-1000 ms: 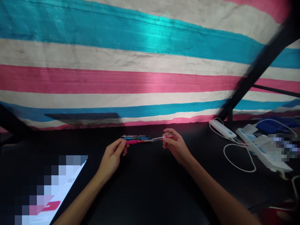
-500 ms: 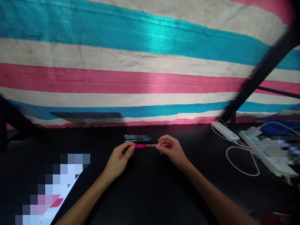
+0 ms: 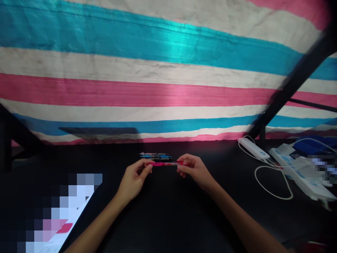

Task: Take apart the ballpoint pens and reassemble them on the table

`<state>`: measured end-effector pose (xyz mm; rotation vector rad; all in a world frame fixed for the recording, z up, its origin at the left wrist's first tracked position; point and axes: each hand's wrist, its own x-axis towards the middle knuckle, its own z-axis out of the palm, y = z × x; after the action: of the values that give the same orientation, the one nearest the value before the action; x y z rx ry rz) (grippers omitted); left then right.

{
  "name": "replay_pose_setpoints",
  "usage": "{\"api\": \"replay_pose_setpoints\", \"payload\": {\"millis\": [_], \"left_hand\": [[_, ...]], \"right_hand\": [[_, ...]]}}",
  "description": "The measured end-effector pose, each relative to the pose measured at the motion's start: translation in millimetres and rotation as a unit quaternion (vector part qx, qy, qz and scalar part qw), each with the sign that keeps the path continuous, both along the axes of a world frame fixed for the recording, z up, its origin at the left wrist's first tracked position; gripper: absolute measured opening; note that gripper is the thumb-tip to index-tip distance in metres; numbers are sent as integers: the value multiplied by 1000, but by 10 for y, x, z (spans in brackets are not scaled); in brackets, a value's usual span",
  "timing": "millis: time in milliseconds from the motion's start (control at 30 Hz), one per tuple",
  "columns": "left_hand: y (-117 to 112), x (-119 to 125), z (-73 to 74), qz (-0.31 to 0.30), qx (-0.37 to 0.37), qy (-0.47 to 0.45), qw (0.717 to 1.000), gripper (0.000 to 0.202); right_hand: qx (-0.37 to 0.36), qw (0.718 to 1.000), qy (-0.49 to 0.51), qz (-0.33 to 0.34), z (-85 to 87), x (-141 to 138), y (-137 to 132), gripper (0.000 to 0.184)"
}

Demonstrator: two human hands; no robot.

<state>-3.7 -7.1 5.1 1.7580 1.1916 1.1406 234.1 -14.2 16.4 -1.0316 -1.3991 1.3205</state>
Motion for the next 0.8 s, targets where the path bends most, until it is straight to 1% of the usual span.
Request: {"api": "replay_pose_setpoints", "payload": {"millis": [33,100,133,167,233,300,333,367,433,467,500,533,567,633,700,800], "left_hand": [[0,-2,0,-2,0,-2,1000,21],[-5,4,2,-5,-1,-2,1000,21],[-8,11,3,-5,-2,-1,1000,21],[-10,20,3,-5,-2,1,1000,21],[-13,34,3,-5,-3,2,1000,20],[-11,40,1,-5,-4,2,1000,20],[-10,39,-1,-6,-3,2,1000,20],[-9,37,-3,-7,-2,2,1000,21],[-7,30,-8,-10,-1,3,1000,22],[-8,26,-11,-10,-1,4,1000,22],[-8,22,-13,-10,-1,4,1000,22],[-10,19,-15,-9,-2,4,1000,22],[-12,17,-15,-6,-3,2,1000,22],[-17,17,-9,0,-4,-1,1000,21],[-23,20,4,2,-2,-3,1000,21],[-25,26,25,3,2,-1,1000,21]], "right_hand": [[-8,1000,-15,-1,-6,2,6,26],[-29,998,-49,-8,-17,-3,17,44],[-34,998,-59,-12,-20,-6,20,49],[-31,997,-62,-16,-19,-7,20,47],[-6,998,-54,-15,-12,-4,12,34],[15,998,-56,-3,-5,2,2,32],[15,997,-69,2,-4,3,-2,28],[11,996,-88,5,-5,3,-4,28],[-1,993,-117,-2,-8,-3,-5,47],[-4,993,-118,-8,-9,-5,-4,50],[-1,994,-109,-13,-6,-5,-3,45],[9,995,-96,-13,-1,-1,-2,36],[23,996,-84,-9,7,5,-3,30],[48,995,-82,6,23,23,-5,35],[52,992,-115,12,33,36,-9,25],[31,988,-151,1,29,33,-15,45]]}}
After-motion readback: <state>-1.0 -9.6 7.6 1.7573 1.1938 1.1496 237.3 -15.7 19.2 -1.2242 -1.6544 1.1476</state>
